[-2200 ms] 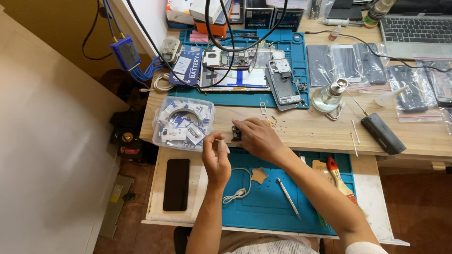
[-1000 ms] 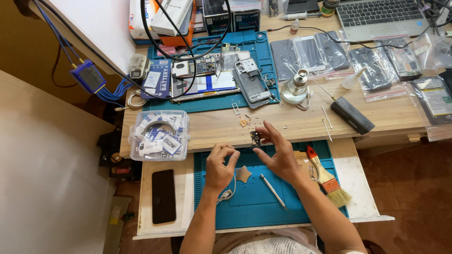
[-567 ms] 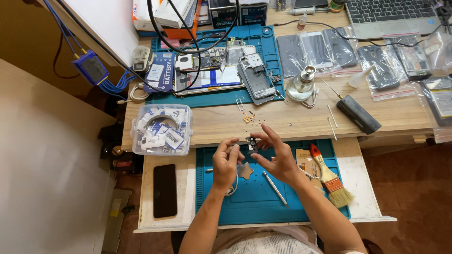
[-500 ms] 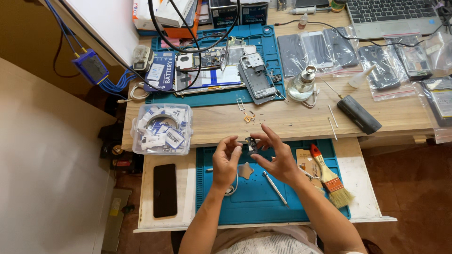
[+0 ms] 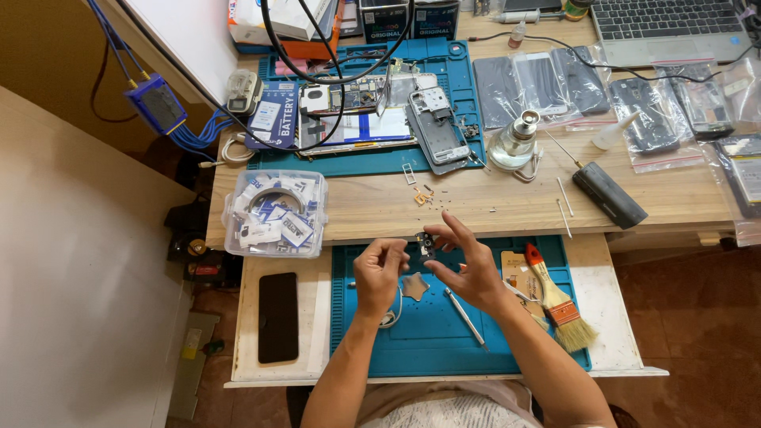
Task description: The person cleans a disassembled smartphone back cover with a white cloth and a small brush. They wipe the surface and edges of the cover, then use the brush to clean the interior and crevices of the device.
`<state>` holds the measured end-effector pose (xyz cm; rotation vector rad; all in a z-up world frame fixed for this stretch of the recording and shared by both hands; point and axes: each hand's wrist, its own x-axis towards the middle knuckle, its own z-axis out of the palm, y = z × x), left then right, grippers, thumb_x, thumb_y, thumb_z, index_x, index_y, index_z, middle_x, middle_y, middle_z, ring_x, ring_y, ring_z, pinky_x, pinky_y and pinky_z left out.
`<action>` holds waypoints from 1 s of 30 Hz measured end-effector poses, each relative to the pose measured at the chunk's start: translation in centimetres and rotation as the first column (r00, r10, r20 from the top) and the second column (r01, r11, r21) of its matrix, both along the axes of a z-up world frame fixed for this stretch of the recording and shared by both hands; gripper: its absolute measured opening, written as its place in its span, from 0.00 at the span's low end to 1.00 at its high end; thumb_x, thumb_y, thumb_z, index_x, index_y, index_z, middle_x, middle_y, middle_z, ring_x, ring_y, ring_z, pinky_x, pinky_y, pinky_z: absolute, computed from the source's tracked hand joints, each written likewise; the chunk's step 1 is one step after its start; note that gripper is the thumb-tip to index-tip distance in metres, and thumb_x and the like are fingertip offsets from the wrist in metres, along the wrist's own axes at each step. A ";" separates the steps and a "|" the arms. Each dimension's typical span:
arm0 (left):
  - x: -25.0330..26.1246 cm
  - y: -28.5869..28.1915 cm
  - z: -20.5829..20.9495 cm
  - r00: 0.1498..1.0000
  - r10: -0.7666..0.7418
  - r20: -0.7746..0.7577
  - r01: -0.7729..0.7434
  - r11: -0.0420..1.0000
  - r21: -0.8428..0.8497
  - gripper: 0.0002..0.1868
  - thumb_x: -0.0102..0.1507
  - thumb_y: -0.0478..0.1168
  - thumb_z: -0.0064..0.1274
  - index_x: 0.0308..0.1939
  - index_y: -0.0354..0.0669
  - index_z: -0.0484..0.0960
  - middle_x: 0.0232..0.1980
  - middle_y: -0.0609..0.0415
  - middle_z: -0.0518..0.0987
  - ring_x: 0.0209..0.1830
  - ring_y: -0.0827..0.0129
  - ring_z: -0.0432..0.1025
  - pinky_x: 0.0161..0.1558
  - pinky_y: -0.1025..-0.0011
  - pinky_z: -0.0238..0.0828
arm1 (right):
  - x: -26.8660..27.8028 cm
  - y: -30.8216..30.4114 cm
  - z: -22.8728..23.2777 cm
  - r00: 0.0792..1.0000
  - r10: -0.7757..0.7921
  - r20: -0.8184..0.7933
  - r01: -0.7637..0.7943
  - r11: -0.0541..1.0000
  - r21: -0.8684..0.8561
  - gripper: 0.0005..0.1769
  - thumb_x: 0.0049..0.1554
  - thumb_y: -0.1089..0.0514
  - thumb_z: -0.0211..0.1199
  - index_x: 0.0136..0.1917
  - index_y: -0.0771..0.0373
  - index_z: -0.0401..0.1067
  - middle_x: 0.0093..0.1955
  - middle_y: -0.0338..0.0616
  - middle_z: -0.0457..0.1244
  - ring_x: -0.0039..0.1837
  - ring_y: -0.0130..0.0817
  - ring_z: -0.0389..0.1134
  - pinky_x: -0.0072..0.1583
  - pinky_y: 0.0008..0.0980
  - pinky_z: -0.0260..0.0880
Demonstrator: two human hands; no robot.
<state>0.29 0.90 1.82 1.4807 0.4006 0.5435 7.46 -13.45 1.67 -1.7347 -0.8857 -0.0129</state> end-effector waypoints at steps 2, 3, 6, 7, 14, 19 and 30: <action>0.2 0.0 0.4 0.999 0.005 0.038 -0.007 1.000 0.031 0.05 0.58 0.34 0.52 0.29 0.37 0.81 0.22 0.49 0.78 0.20 0.73 0.72 0.22 0.80 0.69 | 0.0 0.0 0.2 1.000 -0.008 -0.004 0.008 1.000 0.003 0.45 0.45 0.65 0.65 0.70 0.62 0.46 0.58 0.46 0.62 0.51 0.38 0.66 0.52 0.34 0.67; 0.2 0.0 0.7 0.997 0.010 0.074 -0.015 0.998 0.061 0.04 0.55 0.32 0.56 0.34 0.36 0.82 0.27 0.48 0.79 0.25 0.71 0.75 0.25 0.79 0.73 | 0.0 -0.1 0.3 1.000 -0.015 -0.009 0.015 1.000 0.006 0.45 0.45 0.65 0.65 0.70 0.62 0.46 0.58 0.46 0.62 0.51 0.38 0.66 0.52 0.35 0.67; 0.1 0.2 0.8 0.995 0.037 0.097 -0.047 0.994 0.102 0.05 0.53 0.31 0.59 0.33 0.36 0.82 0.25 0.49 0.79 0.25 0.70 0.76 0.23 0.80 0.73 | 0.1 -0.2 0.6 0.999 -0.026 -0.028 0.026 1.000 0.014 0.45 0.45 0.65 0.66 0.70 0.62 0.46 0.58 0.45 0.62 0.51 0.37 0.66 0.52 0.34 0.67; 0.0 0.3 1.0 0.995 0.036 0.097 -0.046 0.994 0.103 0.05 0.53 0.31 0.59 0.33 0.36 0.82 0.25 0.49 0.79 0.25 0.70 0.76 0.23 0.80 0.73 | 0.2 -0.2 0.5 0.999 -0.027 -0.027 0.027 1.000 0.014 0.45 0.45 0.65 0.66 0.70 0.62 0.46 0.58 0.45 0.62 0.51 0.37 0.66 0.52 0.34 0.67; -0.7 1.4 -1.4 0.996 0.094 0.001 -0.094 0.995 0.027 0.25 0.64 0.44 0.43 0.13 0.39 0.75 0.05 0.53 0.65 0.04 0.78 0.59 0.10 0.84 0.54 | 0.5 0.5 1.1 0.997 -0.072 0.042 0.077 0.988 -0.133 0.41 0.45 0.62 0.67 0.69 0.60 0.52 0.55 0.45 0.63 0.51 0.40 0.65 0.53 0.39 0.66; -0.6 2.2 -2.7 0.994 0.089 0.065 -0.091 0.995 0.032 0.33 0.67 0.52 0.25 0.15 0.43 0.76 0.07 0.58 0.61 0.06 0.80 0.55 0.14 0.85 0.51 | 2.0 3.0 1.1 0.955 0.005 0.297 0.108 0.926 -0.361 0.41 0.44 0.56 0.68 0.69 0.56 0.54 0.50 0.42 0.63 0.49 0.39 0.64 0.51 0.41 0.65; -0.8 2.7 -1.4 0.991 0.087 0.105 -0.085 0.996 -0.024 0.25 0.66 0.51 0.25 0.33 0.41 0.77 0.20 0.56 0.67 0.17 0.80 0.54 0.19 0.85 0.49 | 8.6 6.2 -1.5 0.807 -0.178 0.563 0.461 0.786 -0.412 0.07 0.51 0.51 0.62 0.43 0.52 0.72 0.37 0.36 0.62 0.41 0.35 0.62 0.42 0.31 0.63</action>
